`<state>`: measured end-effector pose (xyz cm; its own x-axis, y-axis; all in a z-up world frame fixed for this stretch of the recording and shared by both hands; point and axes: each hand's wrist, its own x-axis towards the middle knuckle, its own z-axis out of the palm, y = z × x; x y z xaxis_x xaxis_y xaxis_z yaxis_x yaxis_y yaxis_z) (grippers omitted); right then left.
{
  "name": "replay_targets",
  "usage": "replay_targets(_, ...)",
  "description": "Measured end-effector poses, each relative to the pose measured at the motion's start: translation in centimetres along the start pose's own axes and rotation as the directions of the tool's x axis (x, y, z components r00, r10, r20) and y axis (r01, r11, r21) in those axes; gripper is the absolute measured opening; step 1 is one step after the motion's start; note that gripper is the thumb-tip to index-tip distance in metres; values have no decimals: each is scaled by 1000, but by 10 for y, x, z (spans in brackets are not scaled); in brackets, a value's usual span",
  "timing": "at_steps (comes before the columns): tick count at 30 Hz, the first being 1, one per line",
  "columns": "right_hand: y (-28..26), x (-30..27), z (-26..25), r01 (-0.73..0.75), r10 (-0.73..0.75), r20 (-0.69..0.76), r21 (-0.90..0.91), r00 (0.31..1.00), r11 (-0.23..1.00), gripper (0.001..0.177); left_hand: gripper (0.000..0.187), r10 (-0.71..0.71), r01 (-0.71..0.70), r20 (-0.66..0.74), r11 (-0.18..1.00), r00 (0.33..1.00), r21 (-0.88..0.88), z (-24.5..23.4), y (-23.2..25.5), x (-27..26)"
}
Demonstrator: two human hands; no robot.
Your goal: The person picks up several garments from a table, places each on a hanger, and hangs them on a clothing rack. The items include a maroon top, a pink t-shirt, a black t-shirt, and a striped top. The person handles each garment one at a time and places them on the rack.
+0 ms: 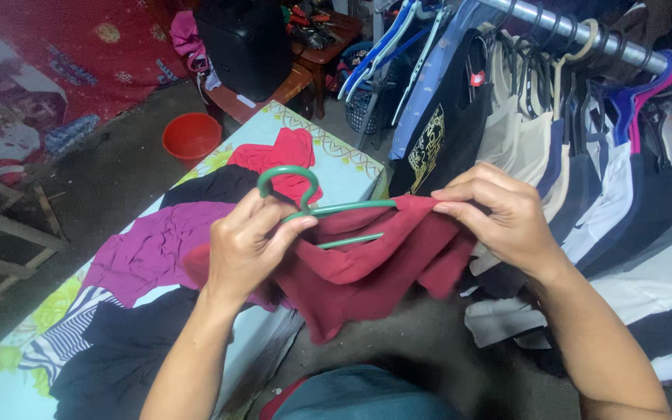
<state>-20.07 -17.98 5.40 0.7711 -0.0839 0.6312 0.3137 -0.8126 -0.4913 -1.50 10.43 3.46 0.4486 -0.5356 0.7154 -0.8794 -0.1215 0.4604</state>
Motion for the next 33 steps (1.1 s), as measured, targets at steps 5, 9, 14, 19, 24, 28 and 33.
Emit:
replay_targets(5,6,-5,-11,-92,91,20,36,996,995,19,18,-8,8,-15,999,1000,-32,-6,-8,-6)
replay_targets(9,-19,9,-18,49,-41,75,-104,996,993,42,17,-8,7,-17,1000,1000,-21,-3,-8,-5)
replay_targets(14,-46,28,12,172,-133,147,-297,980,939,33,22,112,-112,0,993,994,43,18,4,7)
replay_targets(19,-35,25,29,93,-72,76,-326,995,941,13,52,113,-116,80,993,990,33,21,8,22)
replay_targets(24,-24,10,7,-17,10,-22,-316,1000,949,11,67,38,-50,176,997,984,66,-2,-25,24)
replay_targets(28,-17,-2,-11,-88,59,-107,-295,992,951,9,54,-151,72,286,961,946,268,-7,-70,13)
replay_targets(33,-3,-13,-32,-213,175,-176,-227,969,950,11,49,-104,55,212,973,972,223,-15,-92,13)
